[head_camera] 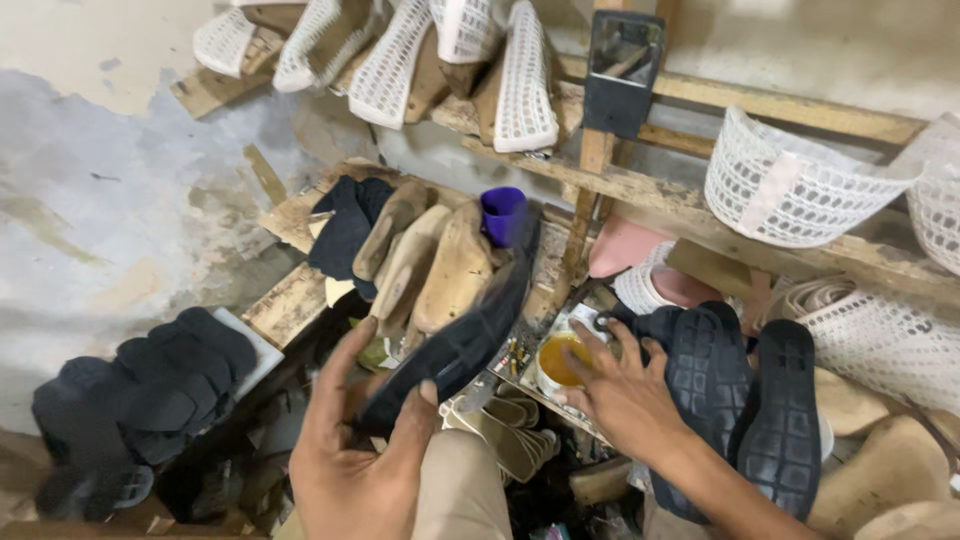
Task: The person holds a black rubber shoe sole in one hand, dips their fingers into a cup of yellow adhesive, and spreads the glue by hand over the sole's surface. They work through several soles one at a time, setting finished soles on the workbench and picking up the next one.
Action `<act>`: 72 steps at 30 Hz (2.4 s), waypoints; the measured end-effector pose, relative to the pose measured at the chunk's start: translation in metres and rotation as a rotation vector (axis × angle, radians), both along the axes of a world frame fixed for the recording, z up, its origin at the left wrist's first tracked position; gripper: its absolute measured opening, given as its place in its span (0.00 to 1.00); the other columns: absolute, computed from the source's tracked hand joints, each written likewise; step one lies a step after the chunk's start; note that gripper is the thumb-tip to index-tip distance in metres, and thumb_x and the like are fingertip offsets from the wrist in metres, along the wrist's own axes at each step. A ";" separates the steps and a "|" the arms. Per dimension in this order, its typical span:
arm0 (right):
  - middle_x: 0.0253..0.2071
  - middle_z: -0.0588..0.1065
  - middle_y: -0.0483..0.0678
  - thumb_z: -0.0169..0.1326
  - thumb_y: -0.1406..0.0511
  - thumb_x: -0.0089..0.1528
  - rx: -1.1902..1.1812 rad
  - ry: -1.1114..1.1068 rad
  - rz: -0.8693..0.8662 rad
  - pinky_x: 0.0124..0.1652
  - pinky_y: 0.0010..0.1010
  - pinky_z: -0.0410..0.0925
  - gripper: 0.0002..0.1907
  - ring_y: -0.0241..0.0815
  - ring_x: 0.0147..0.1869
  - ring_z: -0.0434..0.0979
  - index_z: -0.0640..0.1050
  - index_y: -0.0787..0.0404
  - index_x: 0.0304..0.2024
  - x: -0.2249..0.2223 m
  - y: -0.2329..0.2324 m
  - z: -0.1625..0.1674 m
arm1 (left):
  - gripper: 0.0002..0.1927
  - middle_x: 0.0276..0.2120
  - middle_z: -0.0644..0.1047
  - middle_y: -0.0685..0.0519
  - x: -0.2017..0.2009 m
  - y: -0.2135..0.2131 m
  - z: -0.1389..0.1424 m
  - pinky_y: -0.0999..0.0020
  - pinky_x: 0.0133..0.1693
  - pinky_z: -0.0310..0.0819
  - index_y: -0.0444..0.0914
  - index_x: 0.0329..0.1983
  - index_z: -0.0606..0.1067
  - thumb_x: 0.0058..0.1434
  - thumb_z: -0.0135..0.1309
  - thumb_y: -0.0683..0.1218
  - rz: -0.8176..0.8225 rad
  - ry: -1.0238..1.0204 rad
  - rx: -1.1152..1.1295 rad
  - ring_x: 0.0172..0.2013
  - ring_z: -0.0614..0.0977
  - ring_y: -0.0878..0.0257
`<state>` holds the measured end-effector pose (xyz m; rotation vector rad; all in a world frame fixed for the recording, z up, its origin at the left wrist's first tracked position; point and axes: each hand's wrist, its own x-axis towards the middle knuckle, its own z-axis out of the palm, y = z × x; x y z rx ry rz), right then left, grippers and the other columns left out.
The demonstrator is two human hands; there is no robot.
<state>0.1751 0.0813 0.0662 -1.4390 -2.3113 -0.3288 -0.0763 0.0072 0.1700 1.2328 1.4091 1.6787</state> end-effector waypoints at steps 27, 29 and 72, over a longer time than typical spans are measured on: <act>0.67 0.69 0.45 0.54 0.63 0.62 0.036 0.666 0.244 0.67 0.42 0.55 0.18 0.53 0.68 0.64 0.80 0.54 0.55 0.019 -0.064 0.074 | 0.21 0.42 0.85 0.46 0.048 0.008 0.007 0.69 0.45 0.79 0.28 0.57 0.76 0.59 0.57 0.36 -0.448 -0.375 -0.282 0.42 0.84 0.65; 0.67 0.67 0.46 0.54 0.66 0.59 0.183 0.467 0.267 0.65 0.43 0.54 0.21 0.55 0.65 0.62 0.80 0.46 0.55 0.019 -0.070 0.085 | 0.22 0.44 0.84 0.46 0.053 0.010 0.004 0.68 0.46 0.80 0.28 0.58 0.75 0.59 0.57 0.36 -0.500 -0.370 -0.323 0.43 0.85 0.64; 0.43 0.74 0.44 0.56 0.67 0.62 -0.016 0.519 0.298 0.53 0.33 0.61 0.31 0.41 0.50 0.72 0.70 0.52 0.69 0.014 -0.060 0.069 | 0.26 0.46 0.84 0.46 0.055 0.006 -0.042 0.68 0.48 0.77 0.30 0.64 0.70 0.60 0.53 0.34 -0.623 -0.565 -0.276 0.45 0.84 0.64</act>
